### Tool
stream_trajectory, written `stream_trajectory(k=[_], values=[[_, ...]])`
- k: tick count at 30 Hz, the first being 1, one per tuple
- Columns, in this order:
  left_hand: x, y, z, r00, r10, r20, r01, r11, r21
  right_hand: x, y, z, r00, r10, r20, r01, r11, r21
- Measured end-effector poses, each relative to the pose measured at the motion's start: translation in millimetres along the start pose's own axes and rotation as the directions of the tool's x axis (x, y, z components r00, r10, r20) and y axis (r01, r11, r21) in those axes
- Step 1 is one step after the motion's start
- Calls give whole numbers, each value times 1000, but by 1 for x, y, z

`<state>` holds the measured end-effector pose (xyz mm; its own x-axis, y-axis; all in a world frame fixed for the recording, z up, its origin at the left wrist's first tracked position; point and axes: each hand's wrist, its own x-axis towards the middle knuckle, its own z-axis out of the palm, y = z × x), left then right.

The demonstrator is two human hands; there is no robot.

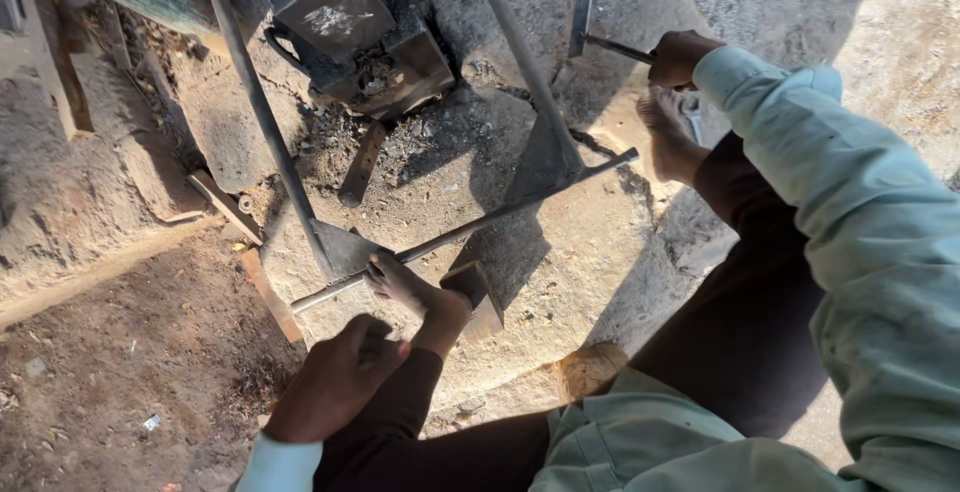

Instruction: The person sits on the ground holding a metal rod with tongs, repeatedly repositioning and turning it while working it against a fixture beside a small forge. The person heats the rod in the forge until it glows, then continues holding and manipulating it with the tongs.

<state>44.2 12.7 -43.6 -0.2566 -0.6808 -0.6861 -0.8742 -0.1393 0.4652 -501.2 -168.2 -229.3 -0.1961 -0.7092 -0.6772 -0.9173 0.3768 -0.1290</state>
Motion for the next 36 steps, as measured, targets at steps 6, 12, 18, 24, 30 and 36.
stream_trajectory(k=[6,12,18,24,30,36], values=[[3,-11,-5,994,-103,31,107,979,-174,75,-21,36,993,-86,-84,98,985,144],[23,-25,-11,951,-247,189,269,958,-102,134,-39,56,976,-104,-191,143,969,203],[18,-3,-10,949,-224,223,248,965,-85,136,-44,68,998,-60,-27,66,920,387],[11,25,-20,974,-177,140,177,984,13,88,-34,54,999,-12,45,-10,888,461],[-1,31,-18,996,-75,46,77,997,-26,55,-36,58,999,-27,-36,41,891,452],[2,18,-11,995,-67,67,65,997,32,49,-26,74,955,-47,-293,148,931,334]])
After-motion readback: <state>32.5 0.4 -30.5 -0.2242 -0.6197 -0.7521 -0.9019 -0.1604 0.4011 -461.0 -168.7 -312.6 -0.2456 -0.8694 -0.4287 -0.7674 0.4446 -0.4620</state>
